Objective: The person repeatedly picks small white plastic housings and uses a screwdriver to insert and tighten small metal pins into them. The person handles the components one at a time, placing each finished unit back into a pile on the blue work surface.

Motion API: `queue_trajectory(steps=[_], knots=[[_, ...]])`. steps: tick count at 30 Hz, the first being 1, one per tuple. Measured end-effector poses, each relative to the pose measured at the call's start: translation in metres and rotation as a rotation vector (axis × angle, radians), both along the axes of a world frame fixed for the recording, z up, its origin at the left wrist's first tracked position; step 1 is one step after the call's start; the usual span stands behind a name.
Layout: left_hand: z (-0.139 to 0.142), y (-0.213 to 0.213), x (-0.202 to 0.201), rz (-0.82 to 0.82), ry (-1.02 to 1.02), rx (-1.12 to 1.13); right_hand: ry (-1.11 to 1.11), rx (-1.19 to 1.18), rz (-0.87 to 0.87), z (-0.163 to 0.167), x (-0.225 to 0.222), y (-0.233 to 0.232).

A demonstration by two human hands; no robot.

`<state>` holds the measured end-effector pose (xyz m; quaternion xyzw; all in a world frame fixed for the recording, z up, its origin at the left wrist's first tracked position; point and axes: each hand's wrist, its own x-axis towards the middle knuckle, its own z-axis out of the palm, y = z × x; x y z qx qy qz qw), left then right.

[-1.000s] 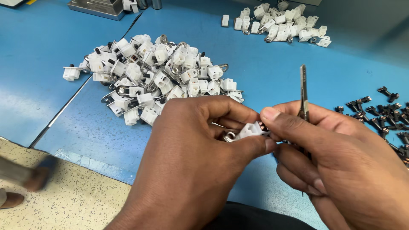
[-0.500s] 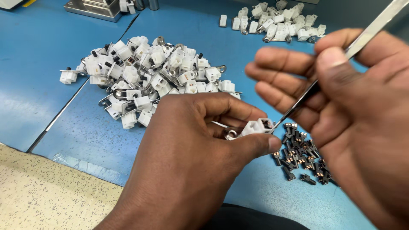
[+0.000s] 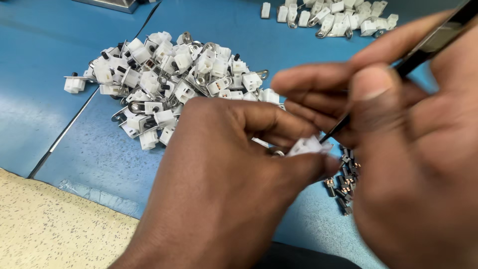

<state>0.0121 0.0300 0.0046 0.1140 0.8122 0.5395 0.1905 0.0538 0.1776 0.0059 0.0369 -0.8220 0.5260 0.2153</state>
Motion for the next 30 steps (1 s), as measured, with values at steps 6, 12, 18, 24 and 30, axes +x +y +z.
queue_trajectory(steps=[6, 12, 18, 24, 30], knots=[[-0.013, -0.002, -0.019, 0.080, -0.032, -0.109, -0.177, -0.467, 0.024, -0.006, -0.031, 0.026], [-0.016, -0.056, -0.077, 0.311, 0.589, -0.295, -0.173, 0.531, -0.224, -0.069, -0.180, 0.105], [-0.026, -0.082, -0.111, 0.266, 0.642, -0.446, -0.344, 1.134, -0.166, -0.098, -0.298, 0.093], [-0.012, -0.069, -0.078, 0.303, 0.695, -0.436, -0.245, 0.675, 0.013, -0.057, -0.228, 0.076], [-0.027, -0.027, -0.027, 0.038, -0.149, 0.243, -0.642, 0.169, 0.096, -0.020, -0.059, 0.053]])
